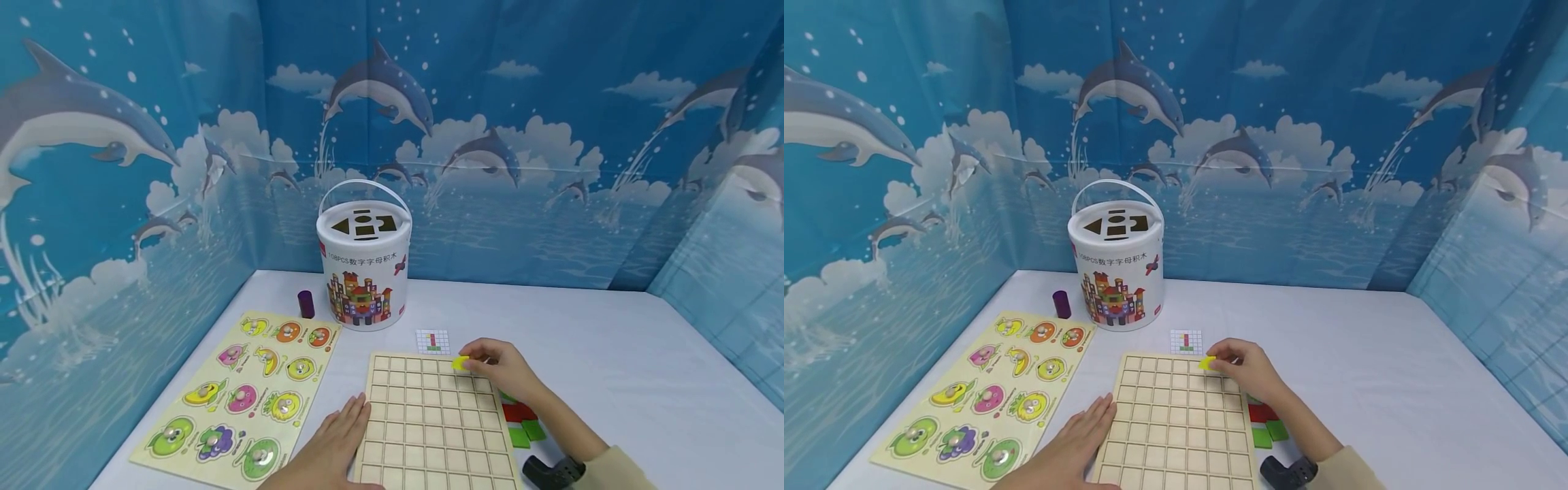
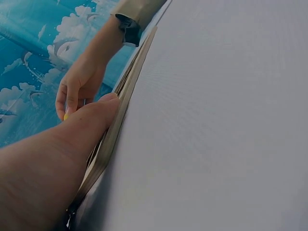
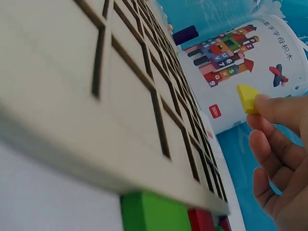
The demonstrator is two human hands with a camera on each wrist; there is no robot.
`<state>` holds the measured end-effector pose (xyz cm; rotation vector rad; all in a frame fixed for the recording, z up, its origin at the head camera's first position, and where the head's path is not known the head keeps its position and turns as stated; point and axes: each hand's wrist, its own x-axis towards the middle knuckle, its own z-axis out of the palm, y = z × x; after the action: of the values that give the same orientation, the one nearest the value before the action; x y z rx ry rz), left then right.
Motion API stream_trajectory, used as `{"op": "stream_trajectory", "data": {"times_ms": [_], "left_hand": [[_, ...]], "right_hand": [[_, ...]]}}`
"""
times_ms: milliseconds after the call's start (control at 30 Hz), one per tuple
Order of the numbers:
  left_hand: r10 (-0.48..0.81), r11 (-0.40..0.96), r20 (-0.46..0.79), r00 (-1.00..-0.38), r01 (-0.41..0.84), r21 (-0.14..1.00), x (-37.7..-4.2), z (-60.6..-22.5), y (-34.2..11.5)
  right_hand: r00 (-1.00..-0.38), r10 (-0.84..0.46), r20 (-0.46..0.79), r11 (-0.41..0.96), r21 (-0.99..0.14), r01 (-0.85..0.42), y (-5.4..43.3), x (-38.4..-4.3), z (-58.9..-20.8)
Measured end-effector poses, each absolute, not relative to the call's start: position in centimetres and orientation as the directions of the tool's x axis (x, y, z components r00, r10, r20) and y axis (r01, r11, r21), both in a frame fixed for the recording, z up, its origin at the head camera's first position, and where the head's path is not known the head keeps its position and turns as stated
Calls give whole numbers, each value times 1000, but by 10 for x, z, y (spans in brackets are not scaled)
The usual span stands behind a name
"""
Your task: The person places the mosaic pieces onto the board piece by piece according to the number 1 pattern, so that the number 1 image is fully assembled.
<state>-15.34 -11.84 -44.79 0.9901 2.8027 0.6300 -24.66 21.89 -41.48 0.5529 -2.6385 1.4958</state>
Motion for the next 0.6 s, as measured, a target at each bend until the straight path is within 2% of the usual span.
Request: {"op": "stream_trajectory", "data": {"times_ms": [333, 600], "left_hand": [[619, 693, 16, -785, 556, 458, -153, -446, -119], [610, 700, 6, -792, 542, 465, -153, -447, -119]], "right_hand": [[-905, -347, 245, 432, -815, -386, 196, -253, -414], [-896, -389, 216, 401, -836, -376, 182, -255, -413]]}}
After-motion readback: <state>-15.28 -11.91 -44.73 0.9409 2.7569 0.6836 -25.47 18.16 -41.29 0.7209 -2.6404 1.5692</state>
